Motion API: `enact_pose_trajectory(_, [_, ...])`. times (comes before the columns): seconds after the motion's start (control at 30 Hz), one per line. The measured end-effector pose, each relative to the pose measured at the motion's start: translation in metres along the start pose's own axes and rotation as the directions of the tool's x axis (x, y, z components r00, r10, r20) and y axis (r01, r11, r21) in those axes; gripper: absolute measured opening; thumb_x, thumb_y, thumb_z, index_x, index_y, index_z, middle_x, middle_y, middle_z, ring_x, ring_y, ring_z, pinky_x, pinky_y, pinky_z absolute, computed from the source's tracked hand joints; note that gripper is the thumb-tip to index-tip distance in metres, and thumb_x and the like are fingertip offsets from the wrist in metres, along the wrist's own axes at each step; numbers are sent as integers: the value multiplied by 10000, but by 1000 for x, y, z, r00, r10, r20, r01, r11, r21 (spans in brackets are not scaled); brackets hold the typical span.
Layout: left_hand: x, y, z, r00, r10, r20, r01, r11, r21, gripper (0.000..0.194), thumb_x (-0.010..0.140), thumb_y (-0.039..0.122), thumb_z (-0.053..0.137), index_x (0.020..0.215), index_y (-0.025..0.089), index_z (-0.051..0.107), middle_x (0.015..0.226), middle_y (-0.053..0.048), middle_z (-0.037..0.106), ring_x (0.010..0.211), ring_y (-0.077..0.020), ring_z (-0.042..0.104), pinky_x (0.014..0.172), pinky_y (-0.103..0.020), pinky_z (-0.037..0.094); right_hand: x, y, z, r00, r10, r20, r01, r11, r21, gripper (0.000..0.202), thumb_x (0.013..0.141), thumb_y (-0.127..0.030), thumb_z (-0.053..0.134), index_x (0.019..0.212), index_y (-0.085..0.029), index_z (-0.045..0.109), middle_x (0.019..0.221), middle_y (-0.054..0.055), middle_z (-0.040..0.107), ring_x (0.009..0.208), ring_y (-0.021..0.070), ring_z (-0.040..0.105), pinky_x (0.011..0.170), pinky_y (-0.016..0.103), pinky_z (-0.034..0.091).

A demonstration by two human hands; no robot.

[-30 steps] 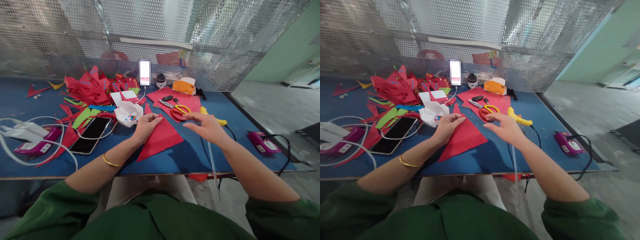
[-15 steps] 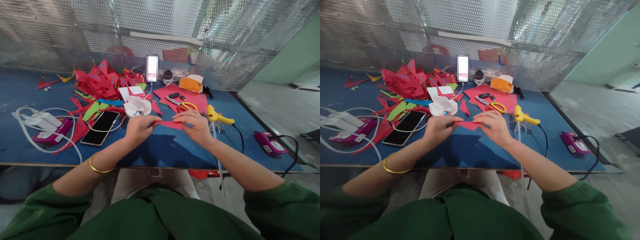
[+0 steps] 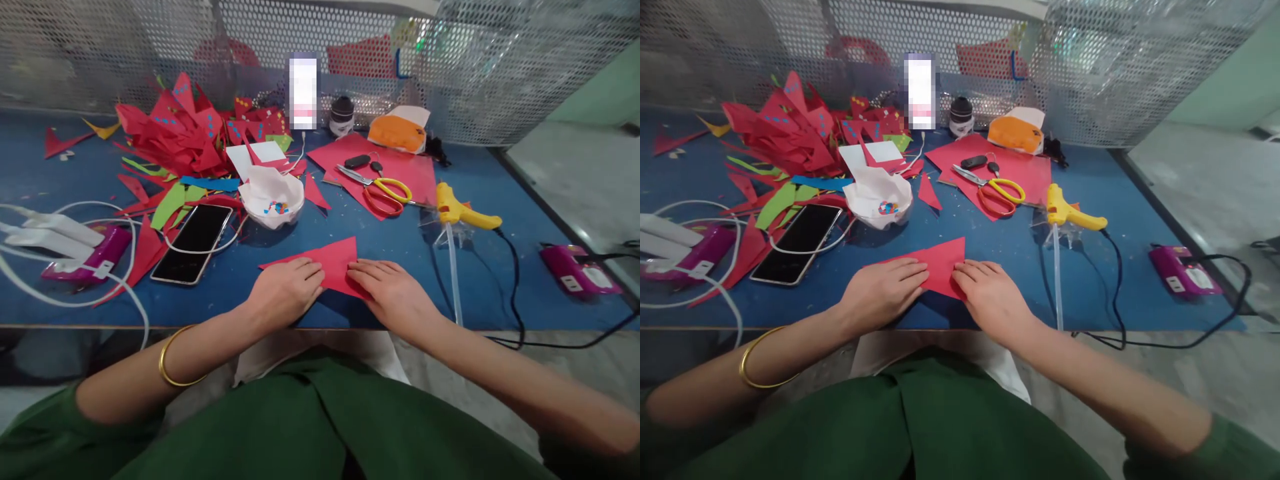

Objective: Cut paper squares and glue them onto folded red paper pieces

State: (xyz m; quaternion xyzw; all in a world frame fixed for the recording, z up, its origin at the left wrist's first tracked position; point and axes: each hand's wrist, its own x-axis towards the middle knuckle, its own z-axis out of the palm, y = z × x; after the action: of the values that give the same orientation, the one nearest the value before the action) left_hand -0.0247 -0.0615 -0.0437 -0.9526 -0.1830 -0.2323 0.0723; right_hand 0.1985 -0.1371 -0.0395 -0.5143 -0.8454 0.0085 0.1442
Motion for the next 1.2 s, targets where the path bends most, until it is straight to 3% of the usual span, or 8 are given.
enact_pose_trajectory(0.13, [1, -2, -1, 998, -68, -9, 67, 994, -91, 227, 955, 225, 541, 899, 124, 737, 947, -82, 778, 883, -230, 725, 772, -339, 577, 5, -16, 1, 978, 207, -25, -204, 976, 75, 296, 910, -90, 517, 1113, -170, 717, 1196, 79, 732, 1131, 273, 658, 952, 469, 497])
enact_pose_trajectory(0.27, [-2, -1, -3, 979, -201, 29, 202, 958, -205, 206, 946, 275, 584, 868, 167, 741, 934, -35, 784, 882, -214, 724, 739, -317, 558, 7, -25, 13, 898, 409, -162, -359, 894, 268, 219, 932, -166, 542, 987, -239, 740, 1048, 36, 774, 1041, 230, 684, 949, 446, 476])
enact_pose_trajectory(0.43, [-3, -1, -10, 892, -428, 143, 450, 816, -363, 180, 921, 304, 629, 809, 210, 734, 861, 4, 776, 859, -190, 713, 760, -301, 523, 7, -27, 23, 800, 565, -200, -481, 805, 348, 182, 931, -317, 560, 996, -211, 692, 872, 47, 757, 857, 232, 679, 922, 459, 466])
enact_pose_trajectory(0.57, [-1, -3, -13, 813, -526, 249, 581, 708, -401, 170, 933, 261, 597, 823, 206, 714, 902, 3, 760, 853, -176, 694, 762, -291, 496, 11, -24, 24, 759, 622, -192, -543, 768, 339, 277, 931, -352, 554, 1128, -177, 640, 877, 58, 751, 849, 240, 661, 864, 424, 472])
enact_pose_trajectory(0.7, [2, -4, -13, 761, -571, 308, 649, 679, -345, 170, 939, 263, 579, 823, 202, 688, 888, 4, 732, 826, -168, 671, 726, -286, 460, 17, -21, 25, 722, 660, -206, -599, 746, 290, 353, 901, -388, 615, 1185, -180, 607, 837, 30, 747, 846, 249, 657, 839, 403, 468])
enact_pose_trajectory(0.87, [12, -10, -14, 722, -580, 378, 680, 696, -231, 161, 944, 276, 572, 829, 200, 655, 918, 7, 706, 813, -165, 650, 683, -290, 423, 23, -22, 28, 743, 624, -243, -586, 781, 214, 345, 905, -348, 627, 1189, -157, 583, 782, 14, 726, 743, 216, 641, 770, 357, 460])
enact_pose_trajectory(1.03, [23, -19, -12, 709, -540, 454, 666, 723, -182, 165, 951, 285, 555, 833, 201, 635, 937, 3, 681, 801, -163, 635, 662, -289, 416, 23, -20, 29, 742, 599, -302, -577, 799, 168, 361, 922, -352, 604, 1210, -138, 571, 751, 8, 711, 729, 204, 630, 795, 356, 440])
enact_pose_trajectory(1.2, [26, -21, -7, 731, -527, 434, 645, 742, -185, 152, 943, 265, 553, 827, 201, 628, 926, -6, 672, 771, -156, 629, 630, -272, 422, 26, -16, 24, 736, 605, -304, -591, 793, 149, 327, 918, -347, 618, 1168, -138, 595, 702, 1, 698, 744, 219, 633, 826, 381, 391])
